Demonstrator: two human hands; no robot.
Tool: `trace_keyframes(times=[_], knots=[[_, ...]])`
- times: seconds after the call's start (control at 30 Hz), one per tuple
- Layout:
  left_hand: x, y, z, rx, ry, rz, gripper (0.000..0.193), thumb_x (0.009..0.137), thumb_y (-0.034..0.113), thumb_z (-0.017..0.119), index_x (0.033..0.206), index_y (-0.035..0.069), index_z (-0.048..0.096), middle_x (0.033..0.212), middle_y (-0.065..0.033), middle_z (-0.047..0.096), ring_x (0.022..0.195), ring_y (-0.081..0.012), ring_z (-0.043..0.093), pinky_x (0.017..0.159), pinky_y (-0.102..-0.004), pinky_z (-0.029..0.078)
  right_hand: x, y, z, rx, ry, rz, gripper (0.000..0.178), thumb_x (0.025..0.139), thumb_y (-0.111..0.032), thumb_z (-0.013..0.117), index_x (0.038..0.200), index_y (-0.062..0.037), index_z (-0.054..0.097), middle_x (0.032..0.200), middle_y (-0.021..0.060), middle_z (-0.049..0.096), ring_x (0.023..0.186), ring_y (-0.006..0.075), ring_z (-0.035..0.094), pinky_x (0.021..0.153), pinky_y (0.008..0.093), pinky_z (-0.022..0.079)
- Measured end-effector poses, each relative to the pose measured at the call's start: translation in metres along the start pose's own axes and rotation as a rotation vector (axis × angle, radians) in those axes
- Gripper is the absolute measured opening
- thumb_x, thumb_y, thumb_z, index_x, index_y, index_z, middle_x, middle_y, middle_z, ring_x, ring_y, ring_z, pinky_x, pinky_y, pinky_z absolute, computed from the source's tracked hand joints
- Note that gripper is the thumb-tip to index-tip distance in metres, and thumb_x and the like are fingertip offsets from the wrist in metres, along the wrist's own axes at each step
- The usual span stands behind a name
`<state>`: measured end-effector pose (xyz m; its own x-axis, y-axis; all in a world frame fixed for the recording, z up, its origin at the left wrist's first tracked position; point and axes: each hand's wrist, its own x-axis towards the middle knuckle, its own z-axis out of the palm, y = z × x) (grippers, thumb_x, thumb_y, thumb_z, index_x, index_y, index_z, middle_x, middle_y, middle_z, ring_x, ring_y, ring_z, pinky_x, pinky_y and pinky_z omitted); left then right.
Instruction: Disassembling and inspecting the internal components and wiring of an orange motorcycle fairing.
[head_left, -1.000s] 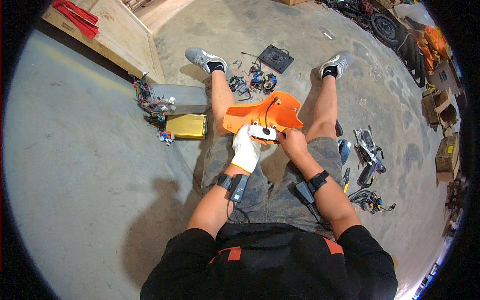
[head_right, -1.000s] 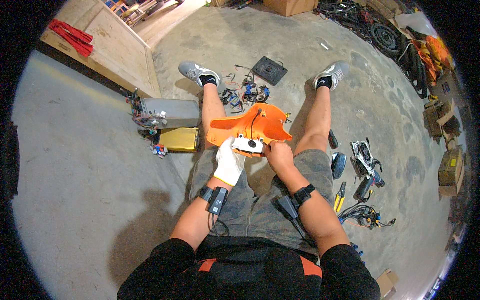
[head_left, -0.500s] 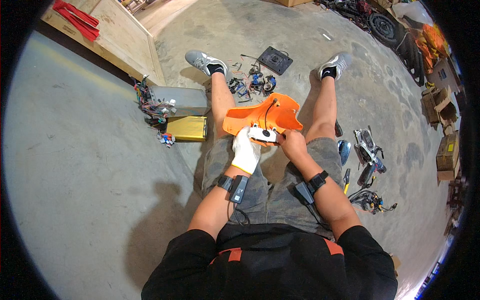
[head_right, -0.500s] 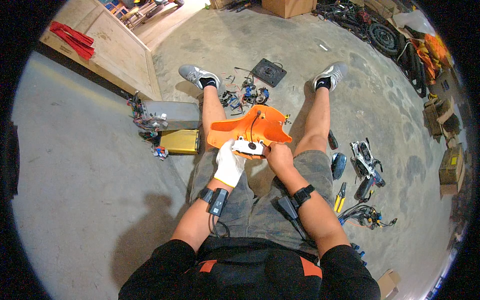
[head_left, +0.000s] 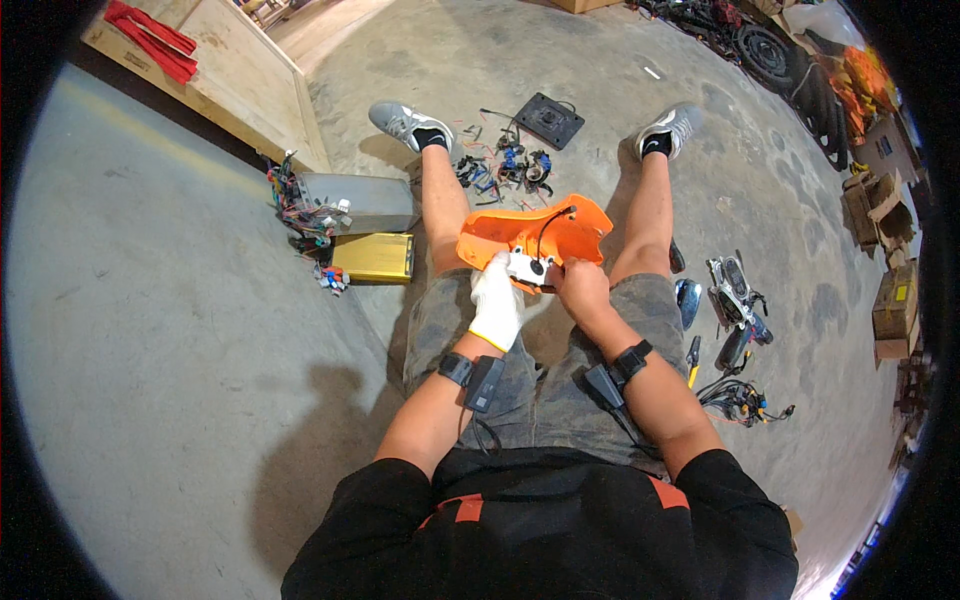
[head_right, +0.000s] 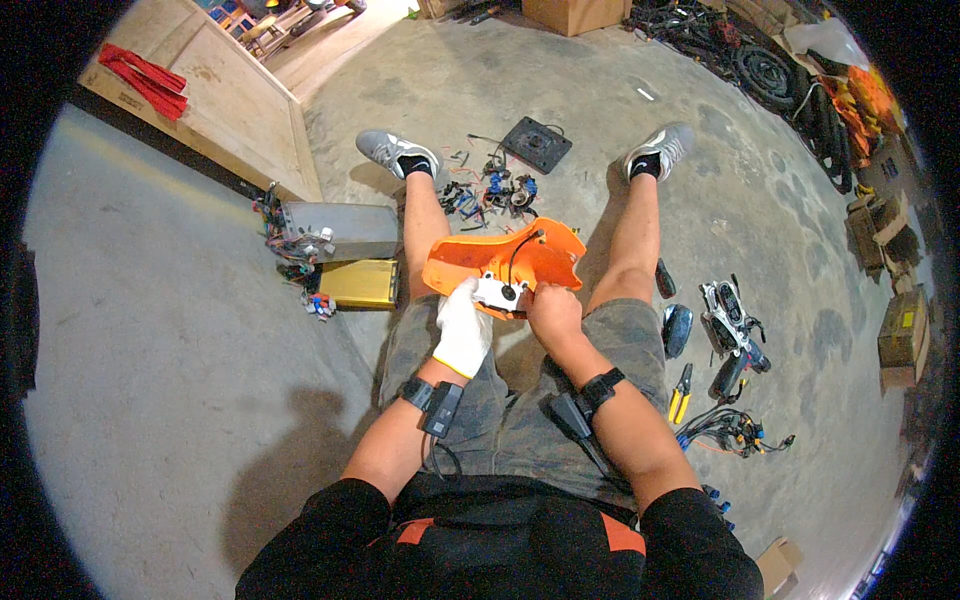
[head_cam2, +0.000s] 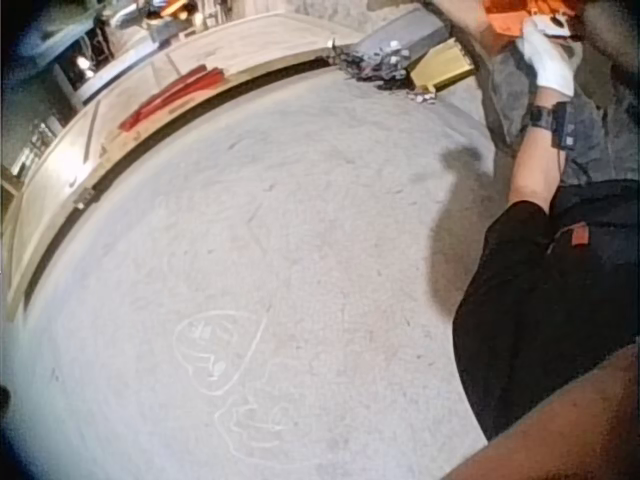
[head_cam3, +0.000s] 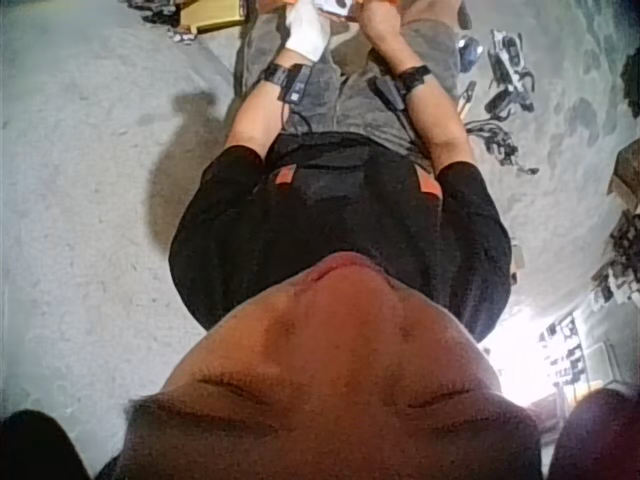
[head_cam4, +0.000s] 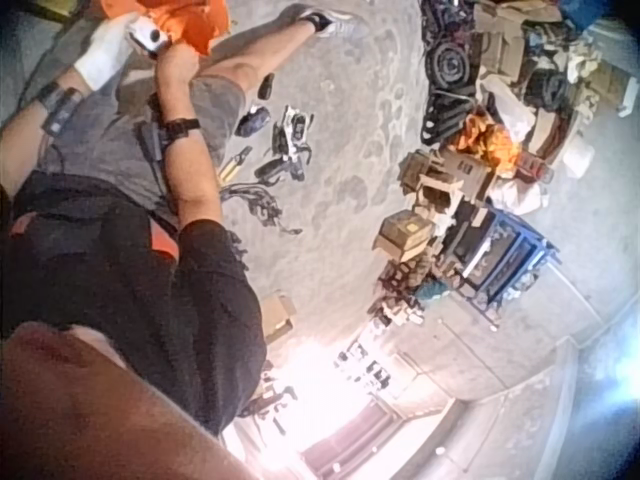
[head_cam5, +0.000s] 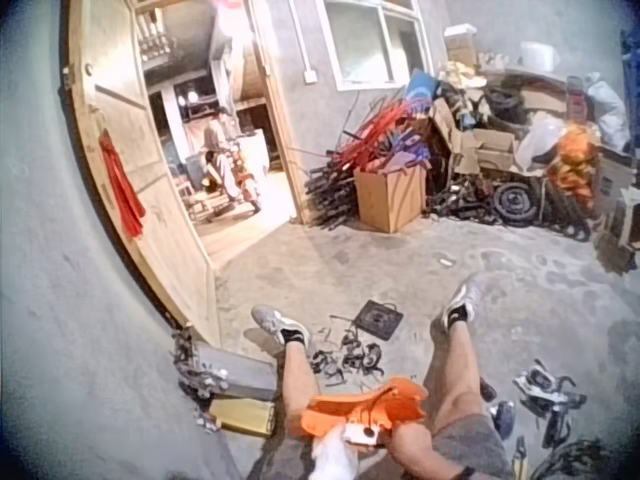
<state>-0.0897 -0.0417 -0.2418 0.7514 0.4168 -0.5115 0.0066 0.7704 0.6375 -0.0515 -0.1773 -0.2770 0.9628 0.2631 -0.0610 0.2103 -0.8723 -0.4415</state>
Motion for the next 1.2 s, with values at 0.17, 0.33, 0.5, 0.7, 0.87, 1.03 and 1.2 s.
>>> trace_keyframes(times=[0.17, 0.33, 0.5, 0.7, 0.87, 1.03, 1.2], knots=[[-0.008, 0.004, 0.004, -0.002, -0.015, -0.124, 0.021, 0.095, 0.01, 0.045, 0.107, -0.004, 0.056, 0.095, -0.0133, 0.067, 0.081, -0.0273, 0.068, 0.077, -0.0389, 0.056, 0.001, -0.002, -0.002, 0.002, 0.065, 0.09, 0.036, 0.089, -0.032, 0.059, 0.077, 0.0015, 0.066, 0.077, 0.0237, 0.066, 0.075, 0.0395, 0.067, 0.069, 0.0493, 0.054], [0.005, 0.0, -0.009, -0.067, -0.065, -0.157, 0.021, 0.096, 0.007, 0.045, 0.109, -0.006, 0.055, 0.098, -0.0154, 0.066, 0.083, -0.0283, 0.068, 0.078, -0.0397, 0.056, 0.007, 0.009, -0.004, 0.1, 0.016, 0.127, 0.039, 0.089, -0.033, 0.06, 0.075, 0.0033, 0.066, 0.076, 0.0256, 0.065, 0.075, 0.0417, 0.066, 0.069, 0.0503, 0.053], [-0.005, 0.003, 0.0, -0.058, -0.054, -0.089, 0.022, 0.096, 0.006, 0.046, 0.112, -0.006, 0.054, 0.099, -0.0158, 0.066, 0.085, -0.0284, 0.068, 0.077, -0.0403, 0.057, 0.005, 0.009, -0.002, 0.113, 0.059, 0.138, 0.04, 0.089, -0.033, 0.061, 0.072, 0.0024, 0.067, 0.074, 0.0251, 0.065, 0.074, 0.0423, 0.066, 0.069, 0.0504, 0.053], [-0.002, 0.004, -0.004, -0.043, -0.102, -0.121, 0.021, 0.095, 0.005, 0.048, 0.112, -0.004, 0.055, 0.101, -0.0144, 0.067, 0.086, -0.0275, 0.069, 0.076, -0.0395, 0.057, 0.005, 0.014, -0.004, 0.12, 0.0, 0.122, 0.036, 0.088, -0.034, 0.064, 0.078, 0.001, 0.067, 0.078, 0.0238, 0.066, 0.077, 0.0413, 0.066, 0.07, 0.0499, 0.051], [0.009, -0.005, -0.014, 0.009, -0.171, -0.115, 0.021, 0.095, 0.007, 0.05, 0.112, -0.002, 0.056, 0.1, -0.0122, 0.067, 0.084, -0.0254, 0.068, 0.075, -0.0383, 0.056, 0.005, 0.008, -0.011, 0.048, -0.038, 0.121, 0.033, 0.087, -0.032, 0.064, 0.087, 0.0011, 0.066, 0.088, 0.0199, 0.067, 0.084, 0.039, 0.066, 0.073, 0.0484, 0.053], [0.009, -0.007, -0.014, 0.021, -0.162, -0.152, 0.019, 0.095, 0.008, 0.05, 0.11, -0.001, 0.057, 0.096, -0.0108, 0.068, 0.082, -0.0242, 0.068, 0.075, -0.0369, 0.056, 0.006, 0.014, -0.003, -0.049, 0.044, -0.046, 0.025, 0.085, -0.027, 0.064, 0.087, -0.0015, 0.065, 0.089, 0.0166, 0.065, 0.088, 0.0349, 0.065, 0.076, 0.0454, 0.053], [0.009, -0.005, -0.019, 0.047, -0.195, -0.176, 0.017, 0.095, 0.008, 0.05, 0.108, -0.001, 0.057, 0.095, -0.0121, 0.068, 0.082, -0.0255, 0.068, 0.076, -0.0368, 0.055, 0.002, 0.016, 0.003, -0.134, 0.083, -0.182, 0.021, 0.082, -0.024, 0.064, 0.086, -0.0034, 0.065, 0.086, 0.0144, 0.065, 0.09, 0.0328, 0.063, 0.078, 0.0427, 0.053]])
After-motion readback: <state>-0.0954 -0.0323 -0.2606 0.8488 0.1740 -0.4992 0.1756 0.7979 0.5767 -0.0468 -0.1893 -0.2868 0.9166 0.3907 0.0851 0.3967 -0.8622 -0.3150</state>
